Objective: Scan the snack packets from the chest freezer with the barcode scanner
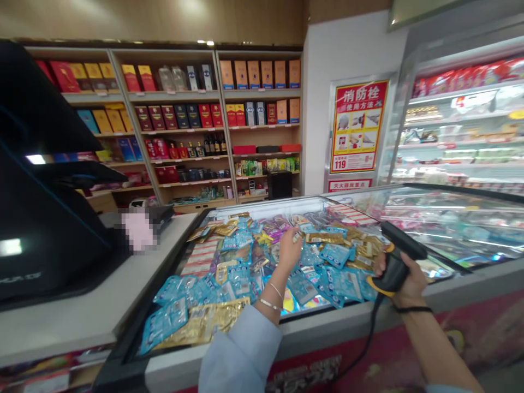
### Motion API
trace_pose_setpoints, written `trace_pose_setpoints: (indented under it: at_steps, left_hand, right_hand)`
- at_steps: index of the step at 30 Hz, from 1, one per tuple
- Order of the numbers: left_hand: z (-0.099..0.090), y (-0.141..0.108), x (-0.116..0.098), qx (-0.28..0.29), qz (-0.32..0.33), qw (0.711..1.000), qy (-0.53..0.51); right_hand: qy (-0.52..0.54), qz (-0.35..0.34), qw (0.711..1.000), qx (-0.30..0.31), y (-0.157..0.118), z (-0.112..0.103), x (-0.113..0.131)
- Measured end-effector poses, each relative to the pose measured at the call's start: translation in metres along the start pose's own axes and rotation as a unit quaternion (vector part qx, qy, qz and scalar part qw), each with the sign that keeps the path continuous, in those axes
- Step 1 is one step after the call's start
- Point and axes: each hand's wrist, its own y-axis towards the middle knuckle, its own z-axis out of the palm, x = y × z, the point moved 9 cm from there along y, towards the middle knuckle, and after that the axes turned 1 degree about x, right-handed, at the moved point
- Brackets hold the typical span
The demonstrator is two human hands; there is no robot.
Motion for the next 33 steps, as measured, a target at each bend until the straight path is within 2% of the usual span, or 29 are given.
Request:
trace_pose_setpoints:
  at_steps: [4, 6, 8, 10, 12, 15, 17, 19, 21, 24, 29, 33]
  left_hand:
    - [-0.017, 0.005, -0.015, -0.029, -0.005, 0.997, -0.076]
    - [-0.035, 0.008, -0.023, -0.047, 0.005, 0.995, -0.092]
    - [-0.065, 0.013, -0.028, -0.074, 0.015, 0.994, -0.085]
    - [-0.105, 0.018, -0.026, -0.103, 0.011, 0.993, -0.061]
    - [-0.151, 0.021, -0.015, -0.130, -0.007, 0.991, -0.025]
    - [-0.216, 0.018, 0.016, -0.157, -0.057, 0.984, 0.059]
    - [-0.247, 0.012, 0.040, -0.158, -0.099, 0.976, 0.116]
    - [-0.266, 0.005, 0.063, -0.160, -0.131, 0.965, 0.163]
    - [-0.272, -0.001, 0.079, -0.160, -0.149, 0.953, 0.211]
    - [-0.257, -0.005, 0.091, -0.131, -0.146, 0.941, 0.276]
    - [-0.208, -0.008, 0.095, -0.032, -0.110, 0.928, 0.355]
    - [-0.193, -0.012, 0.099, -0.014, -0.144, 0.893, 0.426]
  right_hand:
    - [0.005, 0.003, 1.000, 0.003, -0.012, 0.021, 0.004]
    - [0.007, -0.006, 0.999, 0.031, -0.017, 0.040, 0.008]
    - [0.015, -0.012, 0.997, 0.073, -0.020, 0.066, 0.010]
    - [0.026, -0.008, 0.992, 0.124, -0.023, 0.097, 0.009]
    - [0.031, 0.007, 0.984, 0.177, -0.027, 0.131, 0.001]
    - [0.035, 0.035, 0.970, 0.236, -0.028, 0.183, -0.016]
    - [0.043, 0.050, 0.964, 0.258, -0.024, 0.214, -0.029]
    - [0.055, 0.062, 0.959, 0.270, -0.016, 0.240, -0.044]
    - [0.062, 0.081, 0.958, 0.269, -0.008, 0.260, -0.062]
    - [0.046, 0.138, 0.957, 0.252, 0.000, 0.276, -0.101]
    - [0.000, 0.217, 0.951, 0.218, -0.004, 0.275, -0.160]
    - [-0.030, 0.252, 0.941, 0.223, -0.014, 0.273, -0.182]
